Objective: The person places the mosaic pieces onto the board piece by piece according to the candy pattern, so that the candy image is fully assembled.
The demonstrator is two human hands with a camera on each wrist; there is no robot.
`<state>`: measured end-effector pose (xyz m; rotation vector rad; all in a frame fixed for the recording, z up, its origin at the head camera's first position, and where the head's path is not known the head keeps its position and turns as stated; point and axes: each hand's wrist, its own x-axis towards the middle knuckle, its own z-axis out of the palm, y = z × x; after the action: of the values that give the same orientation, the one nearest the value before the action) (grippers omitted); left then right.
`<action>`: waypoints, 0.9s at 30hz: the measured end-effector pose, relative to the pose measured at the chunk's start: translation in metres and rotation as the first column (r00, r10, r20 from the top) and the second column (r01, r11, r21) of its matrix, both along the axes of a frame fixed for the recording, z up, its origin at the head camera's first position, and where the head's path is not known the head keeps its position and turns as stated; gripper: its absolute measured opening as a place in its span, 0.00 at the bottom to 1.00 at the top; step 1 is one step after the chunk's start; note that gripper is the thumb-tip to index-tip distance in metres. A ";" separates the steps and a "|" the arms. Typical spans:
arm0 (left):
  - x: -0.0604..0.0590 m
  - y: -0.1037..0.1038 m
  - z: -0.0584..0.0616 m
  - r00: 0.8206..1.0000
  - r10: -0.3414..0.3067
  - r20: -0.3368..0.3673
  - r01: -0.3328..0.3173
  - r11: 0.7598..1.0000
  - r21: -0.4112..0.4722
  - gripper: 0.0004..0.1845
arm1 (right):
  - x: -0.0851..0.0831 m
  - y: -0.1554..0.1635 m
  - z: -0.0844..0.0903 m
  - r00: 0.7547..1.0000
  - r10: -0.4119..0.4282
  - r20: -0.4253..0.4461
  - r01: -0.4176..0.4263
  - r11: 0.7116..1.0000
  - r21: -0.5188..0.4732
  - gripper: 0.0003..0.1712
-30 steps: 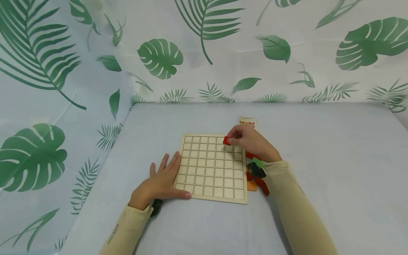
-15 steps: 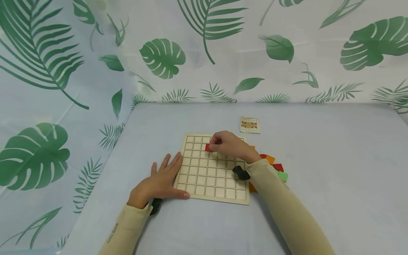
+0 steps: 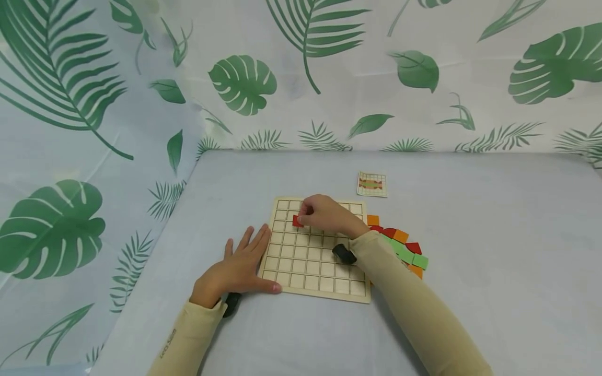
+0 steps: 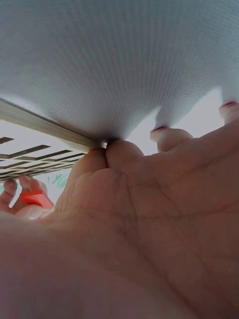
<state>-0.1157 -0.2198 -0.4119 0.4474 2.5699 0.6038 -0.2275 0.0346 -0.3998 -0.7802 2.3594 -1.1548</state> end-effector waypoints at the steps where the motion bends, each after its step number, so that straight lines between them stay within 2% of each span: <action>1: 0.000 0.000 0.000 1.000 0.000 0.000 0.000 1.000 -0.005 0.70 | -0.001 -0.002 0.000 1.000 0.006 -0.003 -0.006 1.000 -0.005 0.08; 12: -0.001 -0.002 -0.001 1.000 -0.008 -0.008 0.008 1.000 -0.021 0.70 | -0.004 -0.034 -0.006 0.999 0.032 0.008 -0.032 0.999 -0.033 0.10; 20: 0.001 -0.002 0.002 1.000 -0.013 -0.001 0.013 1.000 0.010 0.69 | -0.005 -0.047 -0.008 0.999 -0.035 -0.022 0.035 0.999 0.018 0.09; 27: 0.000 -0.001 0.002 1.000 -0.011 -0.005 0.011 1.000 -0.001 0.69 | -0.005 -0.054 -0.011 0.997 -0.073 -0.020 0.074 0.997 0.038 0.08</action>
<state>-0.1156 -0.2212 -0.4095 0.4627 2.5705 0.5986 -0.2328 -0.0197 -0.4109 -0.6996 2.4365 -1.1327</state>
